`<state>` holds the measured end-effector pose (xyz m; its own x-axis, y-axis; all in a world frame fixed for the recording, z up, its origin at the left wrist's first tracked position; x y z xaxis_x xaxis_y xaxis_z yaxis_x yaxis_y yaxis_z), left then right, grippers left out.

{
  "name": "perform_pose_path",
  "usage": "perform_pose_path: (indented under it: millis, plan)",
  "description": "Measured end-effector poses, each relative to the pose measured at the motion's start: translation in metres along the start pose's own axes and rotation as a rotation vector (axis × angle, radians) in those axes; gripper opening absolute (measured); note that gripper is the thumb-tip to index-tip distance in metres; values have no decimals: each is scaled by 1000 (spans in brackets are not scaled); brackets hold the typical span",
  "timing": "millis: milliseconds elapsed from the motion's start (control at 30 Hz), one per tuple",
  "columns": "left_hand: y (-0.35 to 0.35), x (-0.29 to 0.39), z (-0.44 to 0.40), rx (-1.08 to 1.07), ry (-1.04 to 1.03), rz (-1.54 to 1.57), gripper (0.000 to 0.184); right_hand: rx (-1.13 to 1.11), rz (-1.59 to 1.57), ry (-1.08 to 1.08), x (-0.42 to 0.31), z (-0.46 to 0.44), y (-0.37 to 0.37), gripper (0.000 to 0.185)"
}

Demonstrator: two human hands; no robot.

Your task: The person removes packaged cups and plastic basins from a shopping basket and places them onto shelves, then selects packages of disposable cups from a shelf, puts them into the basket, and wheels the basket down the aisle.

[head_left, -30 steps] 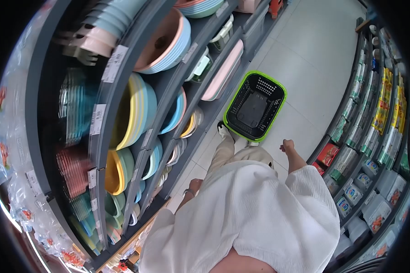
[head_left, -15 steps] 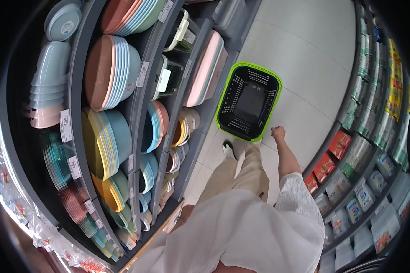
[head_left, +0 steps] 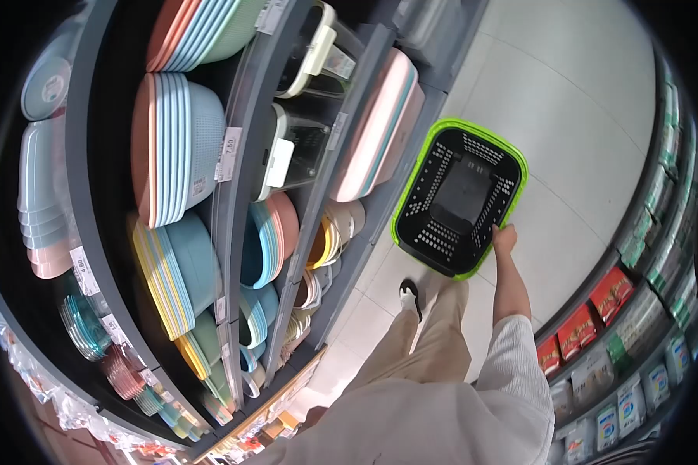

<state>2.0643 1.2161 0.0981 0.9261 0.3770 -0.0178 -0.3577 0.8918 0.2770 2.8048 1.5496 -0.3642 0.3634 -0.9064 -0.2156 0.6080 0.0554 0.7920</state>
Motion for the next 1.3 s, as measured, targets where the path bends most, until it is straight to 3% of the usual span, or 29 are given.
perform_pose_path:
  millis: [167,400,700,800,833,900,1000,1100,1167,1267,1300]
  plan:
    - [-11,17,4,9,44,140,33,-16,123,-2,-15,5,13,40]
    - [-16,39,-19,34,-9,194,34,-19,68,-68,-10,31,36,36]
    - [-20,66,-50,102,-161,213,34,150,-370,87,-10,132,104,27]
    - [-25,67,-64,153,-231,192,34,109,-492,187,-26,183,154,26]
    - [-19,72,-75,168,-417,120,33,101,-543,229,-32,192,167,27]
    - [-12,76,-89,163,-322,136,30,108,-534,324,-38,206,186,26]
    - [1,82,-121,198,-479,-32,29,77,-621,489,-71,255,241,25]
    - [13,87,-156,240,-558,-58,26,67,-501,612,-93,295,278,25]
    - [25,101,-174,368,-705,-230,25,72,-452,679,-109,328,294,28]
    - [47,121,-209,428,-673,-353,22,7,-200,893,-121,376,292,34]
    - [59,133,-211,431,-658,-364,21,-78,-200,865,-121,384,278,36]
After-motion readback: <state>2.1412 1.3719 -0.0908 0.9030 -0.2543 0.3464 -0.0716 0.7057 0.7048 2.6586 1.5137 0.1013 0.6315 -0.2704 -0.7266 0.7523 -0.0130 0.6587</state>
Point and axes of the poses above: each hand's wrist, its own z-axis away from the middle knuckle, its own y-axis out of the back of the hand, x = y × z, the point moved 5 cm from there along -z, towards the middle knuckle, and after that the axes turned 13 degrees about z, right-handed, at the moved point
